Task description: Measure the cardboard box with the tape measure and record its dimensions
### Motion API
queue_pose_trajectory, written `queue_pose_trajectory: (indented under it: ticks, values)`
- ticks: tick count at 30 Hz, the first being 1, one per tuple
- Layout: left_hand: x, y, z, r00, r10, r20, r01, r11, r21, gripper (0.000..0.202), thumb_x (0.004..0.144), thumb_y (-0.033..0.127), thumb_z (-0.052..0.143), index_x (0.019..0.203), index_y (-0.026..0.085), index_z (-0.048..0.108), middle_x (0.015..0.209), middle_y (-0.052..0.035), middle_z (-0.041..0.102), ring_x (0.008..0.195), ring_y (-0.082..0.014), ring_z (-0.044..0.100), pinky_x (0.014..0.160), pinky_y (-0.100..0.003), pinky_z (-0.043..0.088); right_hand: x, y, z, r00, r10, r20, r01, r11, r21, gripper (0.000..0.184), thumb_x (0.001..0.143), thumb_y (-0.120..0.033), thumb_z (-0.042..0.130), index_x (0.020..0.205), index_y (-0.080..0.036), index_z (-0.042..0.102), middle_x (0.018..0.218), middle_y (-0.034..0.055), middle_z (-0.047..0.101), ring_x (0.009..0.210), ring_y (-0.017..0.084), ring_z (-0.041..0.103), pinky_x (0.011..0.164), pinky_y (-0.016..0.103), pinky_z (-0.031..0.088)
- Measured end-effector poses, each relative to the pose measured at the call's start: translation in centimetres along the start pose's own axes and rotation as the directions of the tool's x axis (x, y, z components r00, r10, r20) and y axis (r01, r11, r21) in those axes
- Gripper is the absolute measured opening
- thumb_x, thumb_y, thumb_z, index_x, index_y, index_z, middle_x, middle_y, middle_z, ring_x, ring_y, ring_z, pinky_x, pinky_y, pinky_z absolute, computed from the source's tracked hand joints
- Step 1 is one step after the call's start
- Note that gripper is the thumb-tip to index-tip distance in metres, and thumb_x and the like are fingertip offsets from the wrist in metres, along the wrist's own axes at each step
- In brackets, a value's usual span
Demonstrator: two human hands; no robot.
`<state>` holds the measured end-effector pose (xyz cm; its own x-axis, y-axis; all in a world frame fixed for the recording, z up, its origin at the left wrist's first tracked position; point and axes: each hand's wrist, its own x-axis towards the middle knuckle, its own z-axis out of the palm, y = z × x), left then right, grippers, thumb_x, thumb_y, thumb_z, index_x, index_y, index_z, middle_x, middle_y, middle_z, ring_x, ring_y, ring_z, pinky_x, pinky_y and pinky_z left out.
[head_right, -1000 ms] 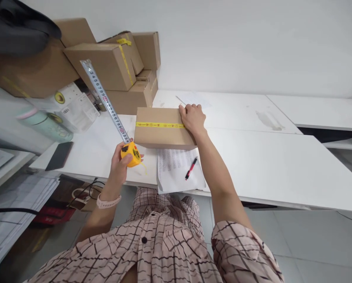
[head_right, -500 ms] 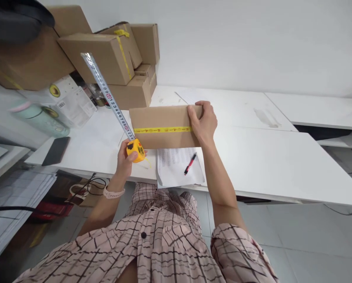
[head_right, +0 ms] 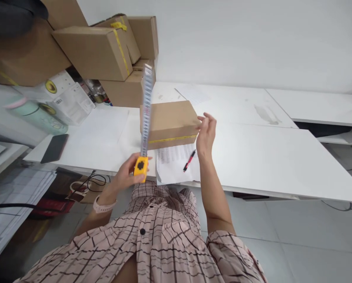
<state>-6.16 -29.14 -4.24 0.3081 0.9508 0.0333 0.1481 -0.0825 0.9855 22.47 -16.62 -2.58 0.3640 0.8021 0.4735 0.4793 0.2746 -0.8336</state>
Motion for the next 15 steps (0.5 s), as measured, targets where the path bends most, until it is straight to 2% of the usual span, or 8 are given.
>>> queue_pose_trajectory:
  ticks: [2,4,8,10,13,15]
  values:
    - [-1.7,0.7,0.4,0.971,-0.081,0.227,0.075,0.997,0.035,0.057,0.078,0.042,0.079,0.129,0.022,0.061,0.102,-0.0056,0.067,0.082,-0.0189,0.065,0.071,-0.030,0.057,-0.4,-1.9,-1.6,0.996,0.038,0.078,-0.050,0.987,0.152,0.063,0.103,-0.066,0.014,0.141,-0.031,0.051,0.115,0.0101,0.069,0.079,0.019,0.069,0.069,0.036,0.056]
    - [-2.9,0.8,0.9,0.940,-0.132,0.314,0.112,0.990,0.084,0.059,0.074,0.042,0.081,0.127,0.023,0.063,0.099,-0.0050,0.067,0.081,-0.0197,0.064,0.070,-0.031,0.056,-1.1,-3.0,-2.8,0.990,0.057,0.132,-0.090,0.962,0.256,0.061,0.101,-0.070,0.024,0.138,-0.031,0.055,0.104,0.0074,0.071,0.064,0.015,0.064,0.058,0.031,0.054]
    - [-4.3,-0.1,2.0,0.917,-0.188,0.352,0.126,0.973,0.193,0.064,0.069,0.041,0.084,0.128,0.023,0.065,0.099,-0.0049,0.068,0.084,-0.0215,0.064,0.071,-0.031,0.055,-3.4,-2.4,-4.2,0.980,0.125,0.152,-0.175,0.909,0.377,0.047,0.095,-0.066,0.053,0.113,-0.026,0.068,0.075,0.0001,0.064,0.049,0.010,0.050,0.046,0.026,0.046]
    - [-4.6,-0.6,2.6,0.907,-0.224,0.357,0.160,0.967,0.199,0.073,0.071,0.040,0.083,0.139,0.024,0.059,0.103,-0.0059,0.068,0.084,-0.0209,0.064,0.072,-0.032,0.055,-4.8,-1.3,-4.5,0.976,0.170,0.138,-0.213,0.880,0.424,0.041,0.093,-0.062,0.060,0.105,-0.024,0.068,0.067,-0.0028,0.058,0.048,0.009,0.047,0.045,0.025,0.044]
    - [-4.5,-1.1,3.6,0.936,-0.238,0.260,0.215,0.970,0.113,0.099,0.071,0.034,0.084,0.158,0.030,0.036,0.124,-0.0116,0.064,0.095,-0.0231,0.068,0.080,-0.036,0.056,-7.7,-0.1,-4.2,0.958,0.215,0.189,-0.278,0.855,0.437,0.037,0.090,-0.059,0.065,0.101,-0.024,0.068,0.065,-0.0042,0.056,0.048,0.009,0.047,0.047,0.026,0.045]
    - [-4.0,-1.2,4.4,0.967,-0.204,0.154,0.194,0.978,0.076,0.108,0.069,0.032,0.086,0.161,0.032,0.029,0.132,-0.0135,0.061,0.103,-0.0255,0.068,0.086,-0.038,0.056,-10.0,-0.1,-3.6,0.930,0.204,0.304,-0.320,0.857,0.405,0.037,0.089,-0.059,0.065,0.101,-0.024,0.068,0.064,-0.0045,0.056,0.049,0.011,0.050,0.049,0.028,0.047]
